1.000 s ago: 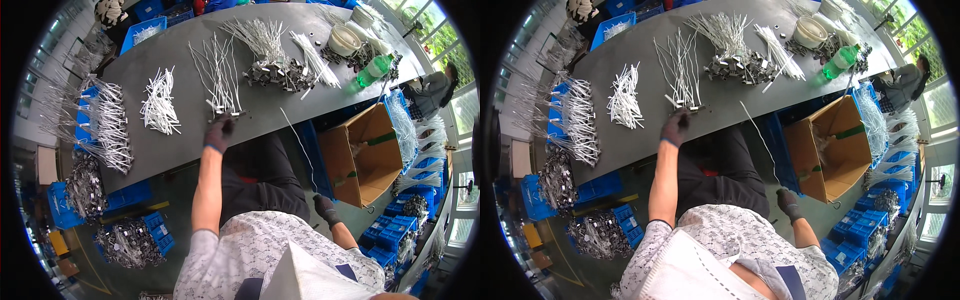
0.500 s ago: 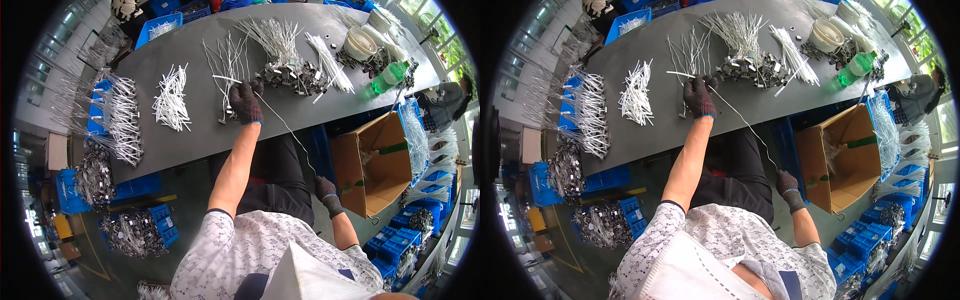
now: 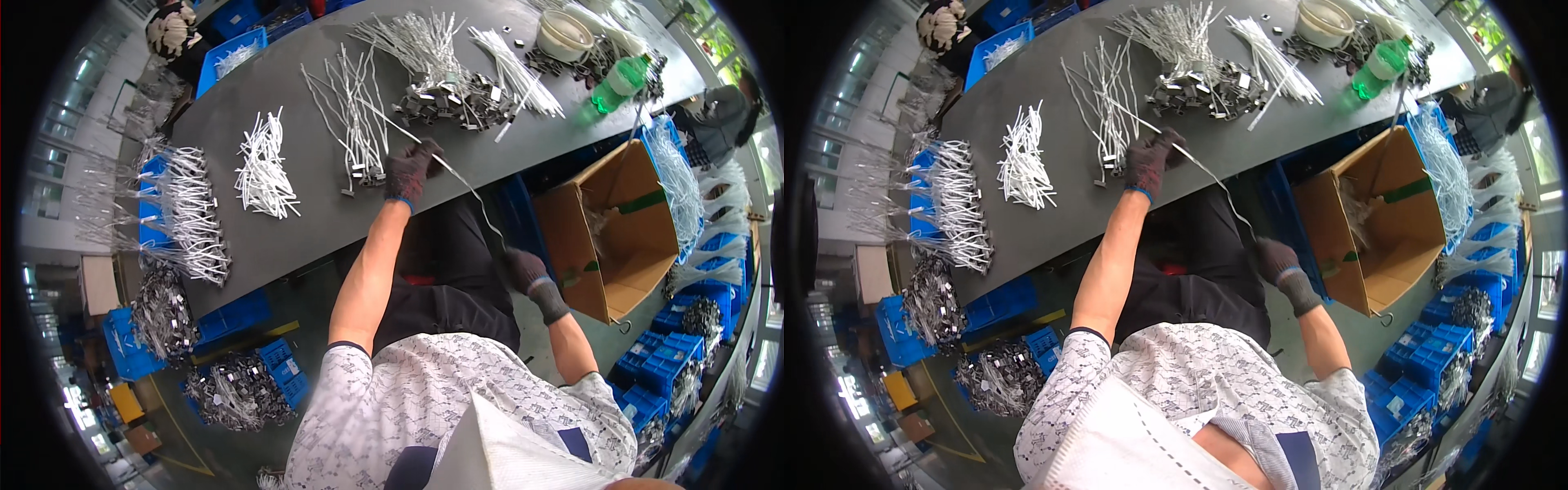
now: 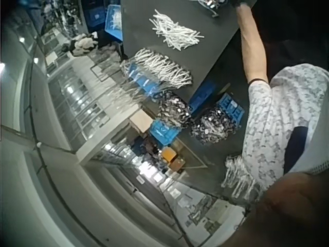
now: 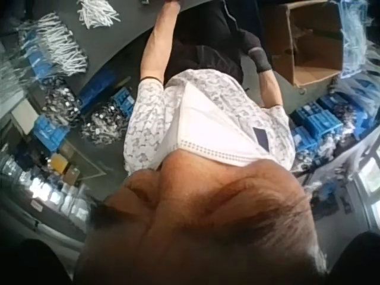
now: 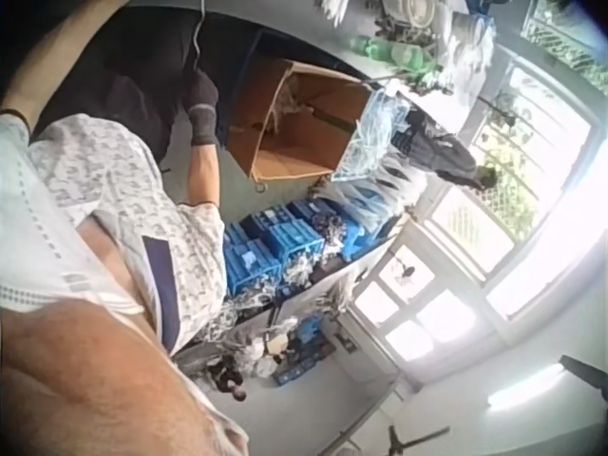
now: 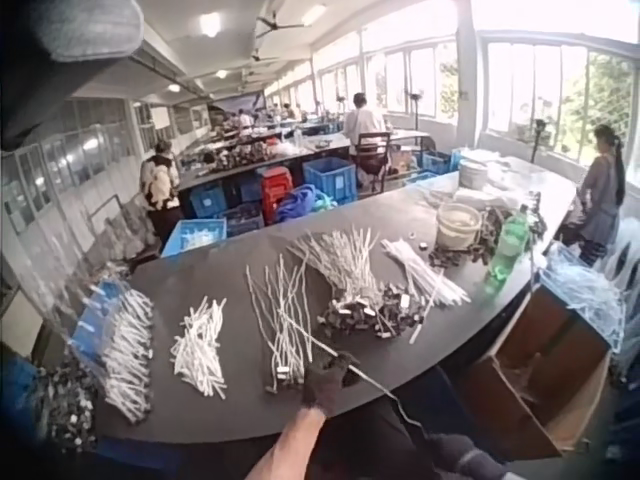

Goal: Manual assembly of wiring harnesses by attaching components to long wires at a production station.

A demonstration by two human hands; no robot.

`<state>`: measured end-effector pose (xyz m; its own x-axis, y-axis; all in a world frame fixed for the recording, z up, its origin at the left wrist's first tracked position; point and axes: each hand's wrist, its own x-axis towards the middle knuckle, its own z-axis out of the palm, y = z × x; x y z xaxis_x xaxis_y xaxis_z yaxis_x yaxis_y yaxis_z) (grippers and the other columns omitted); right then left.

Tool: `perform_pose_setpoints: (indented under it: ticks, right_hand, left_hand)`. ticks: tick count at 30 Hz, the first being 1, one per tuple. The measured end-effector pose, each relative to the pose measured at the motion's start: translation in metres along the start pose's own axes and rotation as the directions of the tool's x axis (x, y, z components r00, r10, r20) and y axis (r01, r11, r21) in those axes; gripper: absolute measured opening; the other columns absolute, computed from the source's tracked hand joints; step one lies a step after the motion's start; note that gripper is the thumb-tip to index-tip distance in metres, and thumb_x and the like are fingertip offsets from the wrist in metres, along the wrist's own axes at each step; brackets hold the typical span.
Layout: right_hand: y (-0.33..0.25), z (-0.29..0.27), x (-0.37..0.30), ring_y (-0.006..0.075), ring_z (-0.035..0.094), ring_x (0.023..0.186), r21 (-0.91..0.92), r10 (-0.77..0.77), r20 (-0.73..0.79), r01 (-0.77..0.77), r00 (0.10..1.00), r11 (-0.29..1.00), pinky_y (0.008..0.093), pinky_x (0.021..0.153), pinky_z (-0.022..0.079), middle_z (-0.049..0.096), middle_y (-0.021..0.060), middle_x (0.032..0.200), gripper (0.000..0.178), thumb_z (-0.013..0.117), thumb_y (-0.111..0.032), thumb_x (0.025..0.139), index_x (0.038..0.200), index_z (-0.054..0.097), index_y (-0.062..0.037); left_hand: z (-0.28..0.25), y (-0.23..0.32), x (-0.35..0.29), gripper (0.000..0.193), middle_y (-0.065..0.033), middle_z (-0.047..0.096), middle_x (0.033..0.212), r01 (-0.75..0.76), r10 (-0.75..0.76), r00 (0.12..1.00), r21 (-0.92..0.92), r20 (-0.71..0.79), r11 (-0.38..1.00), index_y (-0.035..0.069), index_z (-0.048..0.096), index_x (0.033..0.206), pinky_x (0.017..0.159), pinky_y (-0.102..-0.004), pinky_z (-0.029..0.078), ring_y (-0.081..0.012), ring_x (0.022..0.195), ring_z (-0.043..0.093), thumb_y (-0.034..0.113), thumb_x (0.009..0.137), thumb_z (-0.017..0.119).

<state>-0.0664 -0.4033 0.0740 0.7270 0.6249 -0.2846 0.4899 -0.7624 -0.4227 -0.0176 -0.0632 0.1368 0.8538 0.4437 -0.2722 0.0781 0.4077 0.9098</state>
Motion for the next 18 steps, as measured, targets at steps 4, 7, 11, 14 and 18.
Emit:
perform_pose_setpoints:
  ticks: [4, 7, 11, 14, 18]
  right_hand:
    - [-0.05, -0.028, 0.029, 0.043, 0.067, 0.09, 0.166, -0.131, -0.141, 0.154, 0.981, 0.974, 0.0437, 0.076, 0.055, 0.07, 0.0221, 0.093, 0.017, 0.063, -0.015, 0.092, 0.105, 0.07, -0.007]
    - [-0.073, -0.039, 0.021, 0.0323, 0.07, 0.08, 0.353, -0.104, -0.22, 0.178, 0.97, 0.919, 0.0352, 0.071, 0.054, 0.072, 0.0159, 0.088, 0.018, 0.063, -0.017, 0.096, 0.106, 0.07, -0.0038]
    - [-0.092, -0.052, -0.005, 0.0114, 0.064, 0.076, 0.822, 0.061, -0.072, 0.024, 0.996, 0.568, 0.0261, 0.068, 0.052, 0.069, 0.0038, 0.083, 0.027, 0.06, -0.025, 0.102, 0.104, 0.07, 0.0003]
    - [-0.086, -0.042, -0.006, 0.0082, 0.063, 0.077, 0.855, 0.034, -0.072, 0.044, 0.997, 0.516, 0.0252, 0.067, 0.053, 0.067, 0.0018, 0.083, 0.032, 0.06, -0.03, 0.103, 0.102, 0.07, 0.0004]
    - [-0.106, -0.06, 0.0, 0.0083, 0.063, 0.075, 0.925, 0.093, 0.025, -0.058, 0.995, 0.376, 0.0256, 0.065, 0.053, 0.067, 0.0019, 0.082, 0.036, 0.059, -0.035, 0.102, 0.099, 0.07, -0.0006]
  left_hand:
    - [0.013, -0.003, -0.025, 0.026, -0.0102, 0.075, 0.092, 0.122, -0.109, 0.984, -0.089, 0.142, 0.989, 0.006, 0.07, 0.099, 0.073, -0.038, 0.063, -0.0205, 0.08, 0.074, 0.033, 0.097, 0.07]
    - [-0.012, 0.018, -0.028, 0.024, -0.0095, 0.075, 0.093, 0.123, -0.106, 0.983, -0.111, 0.149, 0.986, 0.008, 0.071, 0.101, 0.074, -0.0395, 0.063, -0.0219, 0.083, 0.074, 0.032, 0.098, 0.069]
    - [-0.039, 0.032, -0.023, 0.02, -0.0104, 0.074, 0.097, 0.061, -0.047, 0.995, -0.174, 0.084, 0.983, 0.007, 0.07, 0.103, 0.074, -0.0401, 0.063, -0.0237, 0.083, 0.074, 0.026, 0.098, 0.069]
    - [-0.043, 0.031, -0.022, 0.018, -0.0136, 0.074, 0.096, -0.023, 0.038, 0.998, -0.247, 0.057, 0.969, 0.006, 0.069, 0.103, 0.075, -0.0419, 0.063, -0.026, 0.083, 0.074, 0.023, 0.099, 0.067]
    - [-0.024, 0.008, -0.053, 0.02, -0.0142, 0.074, 0.097, 0.118, -0.094, 0.978, -0.125, 0.186, 0.985, 0.006, 0.068, 0.099, 0.076, -0.0438, 0.064, -0.0263, 0.084, 0.074, 0.025, 0.098, 0.068]
